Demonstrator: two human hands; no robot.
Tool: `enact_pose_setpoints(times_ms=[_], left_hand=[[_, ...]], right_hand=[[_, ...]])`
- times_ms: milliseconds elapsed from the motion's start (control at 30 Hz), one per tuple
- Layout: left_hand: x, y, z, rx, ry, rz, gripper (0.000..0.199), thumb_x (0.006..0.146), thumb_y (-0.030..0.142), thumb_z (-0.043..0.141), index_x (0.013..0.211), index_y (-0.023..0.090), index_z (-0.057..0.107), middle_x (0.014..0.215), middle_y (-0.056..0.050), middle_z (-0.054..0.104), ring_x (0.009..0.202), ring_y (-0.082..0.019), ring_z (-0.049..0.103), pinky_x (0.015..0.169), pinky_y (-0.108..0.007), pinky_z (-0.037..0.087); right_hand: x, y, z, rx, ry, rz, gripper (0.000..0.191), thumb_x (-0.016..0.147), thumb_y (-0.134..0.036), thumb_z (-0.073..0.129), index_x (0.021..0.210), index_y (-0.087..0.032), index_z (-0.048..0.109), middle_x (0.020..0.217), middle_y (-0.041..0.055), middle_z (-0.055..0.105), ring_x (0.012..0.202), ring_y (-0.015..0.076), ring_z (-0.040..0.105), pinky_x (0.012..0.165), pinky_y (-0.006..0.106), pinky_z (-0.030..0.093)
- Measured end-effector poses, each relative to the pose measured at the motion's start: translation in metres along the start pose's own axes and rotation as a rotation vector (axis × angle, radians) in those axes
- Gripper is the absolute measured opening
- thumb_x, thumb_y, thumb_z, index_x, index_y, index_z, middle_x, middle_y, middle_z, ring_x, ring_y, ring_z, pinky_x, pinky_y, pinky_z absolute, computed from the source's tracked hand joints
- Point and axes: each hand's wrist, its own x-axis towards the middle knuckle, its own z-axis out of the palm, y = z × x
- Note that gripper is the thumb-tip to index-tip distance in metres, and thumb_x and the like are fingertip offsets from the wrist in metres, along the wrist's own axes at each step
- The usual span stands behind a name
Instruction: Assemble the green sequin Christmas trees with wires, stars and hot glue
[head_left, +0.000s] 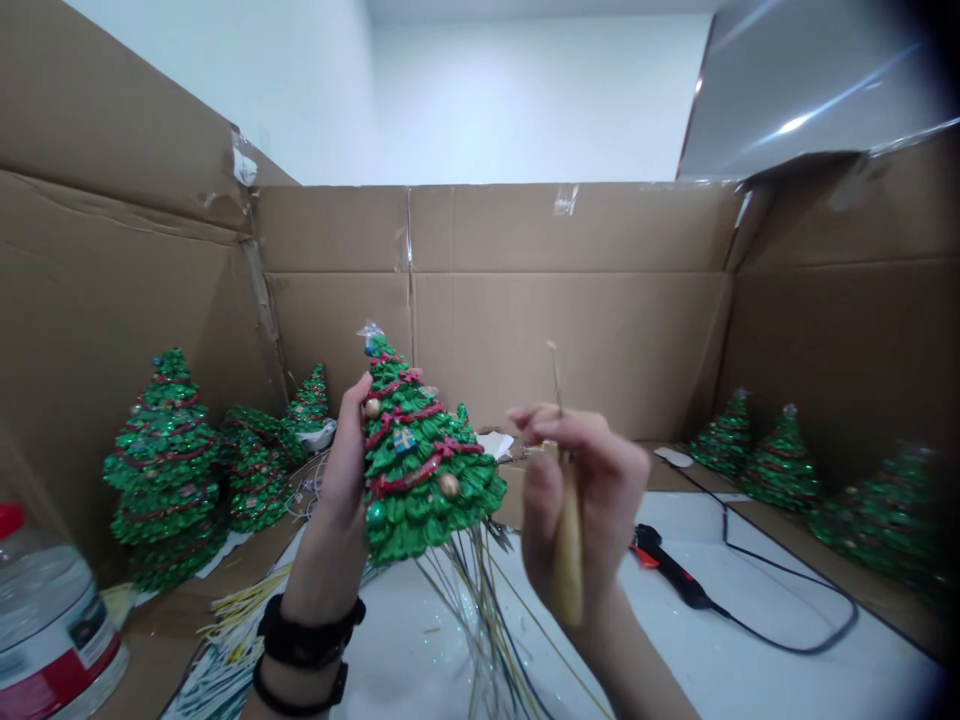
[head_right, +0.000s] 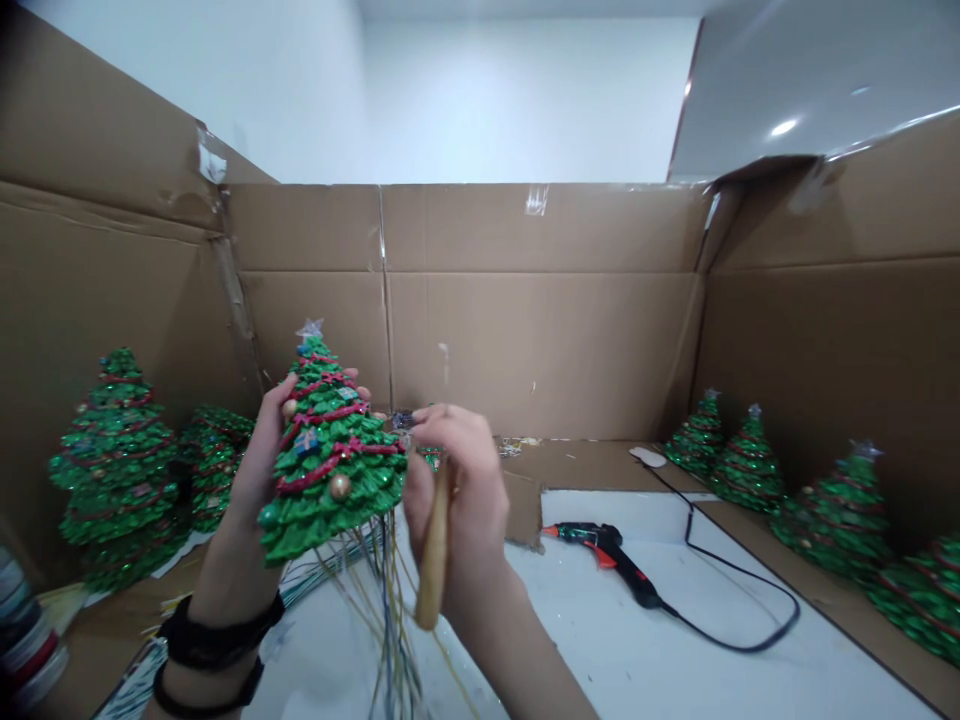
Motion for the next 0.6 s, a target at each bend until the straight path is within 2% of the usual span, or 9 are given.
enact_pose_setpoints(times_ms=[67, 167, 233, 300, 367, 467, 533, 600], left_hand=[[-0.001, 0.0, -0.004, -0.001, -0.052, 0.039, 0.029, 0.083, 0.041, 0.05, 0.097, 0.019, 0.061, 0.077, -0.003, 0.066, 0.067, -0.016, 0.065, 0.064, -0.028, 0.053], [-0.003, -0.001, -0.008, -0.023, -0.165, 0.065, 0.032, 0.08, 0.045, 0.051, 0.098, 0.02, 0.061, 0.08, -0.003, 0.065, 0.07, -0.017, 0.064, 0.065, -0.03, 0.053], [-0.005, -0.002, -0.01, -0.032, -0.219, 0.059, 0.031, 0.079, 0.046, 0.053, 0.096, 0.021, 0.06, 0.079, -0.003, 0.064, 0.07, -0.018, 0.064, 0.065, -0.031, 0.053], [-0.006, -0.003, -0.011, -0.032, -0.253, 0.051, 0.031, 0.077, 0.047, 0.054, 0.094, 0.021, 0.06, 0.078, -0.002, 0.062, 0.07, -0.018, 0.063, 0.065, -0.032, 0.053], [-0.006, -0.004, -0.012, -0.021, -0.275, 0.056, 0.033, 0.075, 0.049, 0.055, 0.092, 0.022, 0.06, 0.075, -0.002, 0.061, 0.068, -0.019, 0.063, 0.064, -0.034, 0.052], [-0.006, -0.005, -0.015, -0.013, -0.314, 0.081, 0.033, 0.073, 0.052, 0.057, 0.089, 0.023, 0.06, 0.071, -0.001, 0.059, 0.065, -0.02, 0.062, 0.061, -0.035, 0.052], [-0.007, -0.004, -0.015, -0.024, -0.345, 0.075, 0.032, 0.075, 0.051, 0.055, 0.089, 0.023, 0.06, 0.071, 0.0, 0.059, 0.065, -0.02, 0.062, 0.059, -0.034, 0.051], [-0.009, -0.004, -0.015, -0.041, -0.362, 0.047, 0.029, 0.079, 0.049, 0.051, 0.09, 0.024, 0.06, 0.074, 0.0, 0.059, 0.067, -0.02, 0.062, 0.059, -0.034, 0.051]], right_hand=[[0.008, -0.003, -0.006, -0.023, 0.052, 0.147, 0.012, 0.089, -0.018, 0.047, 0.1, -0.024, 0.047, 0.094, 0.0045, 0.058, 0.1, 0.0196, 0.06, 0.086, 0.042, 0.05], [0.018, -0.006, -0.017, -0.064, 0.001, 0.287, 0.01, 0.09, -0.023, 0.049, 0.1, -0.023, 0.049, 0.103, 0.007, 0.063, 0.106, 0.0196, 0.06, 0.086, 0.038, 0.051], [0.021, -0.005, -0.023, -0.066, -0.042, 0.336, 0.011, 0.09, -0.025, 0.05, 0.1, -0.023, 0.052, 0.105, 0.0071, 0.064, 0.103, 0.0187, 0.062, 0.082, 0.035, 0.053], [0.022, -0.002, -0.028, -0.048, -0.07, 0.373, 0.012, 0.09, -0.028, 0.051, 0.1, -0.022, 0.054, 0.098, 0.006, 0.066, 0.092, 0.0177, 0.064, 0.076, 0.033, 0.054], [0.021, 0.001, -0.031, -0.013, -0.088, 0.402, 0.014, 0.091, -0.032, 0.049, 0.095, -0.02, 0.057, 0.079, 0.0027, 0.066, 0.075, 0.0156, 0.065, 0.066, 0.03, 0.053], [0.02, 0.003, -0.033, -0.044, -0.102, 0.389, 0.031, 0.094, -0.038, 0.043, 0.075, -0.019, 0.057, 0.056, -0.0019, 0.052, 0.053, 0.0108, 0.053, 0.052, 0.026, 0.044], [0.021, 0.005, -0.033, -0.104, -0.09, 0.338, 0.041, 0.095, -0.043, 0.039, 0.064, -0.018, 0.051, 0.058, -0.0013, 0.047, 0.053, 0.01, 0.049, 0.052, 0.026, 0.041], [0.021, 0.007, -0.034, -0.105, -0.058, 0.323, 0.044, 0.095, -0.048, 0.034, 0.064, -0.019, 0.046, 0.066, 0.0006, 0.047, 0.061, 0.0116, 0.052, 0.057, 0.028, 0.043]])
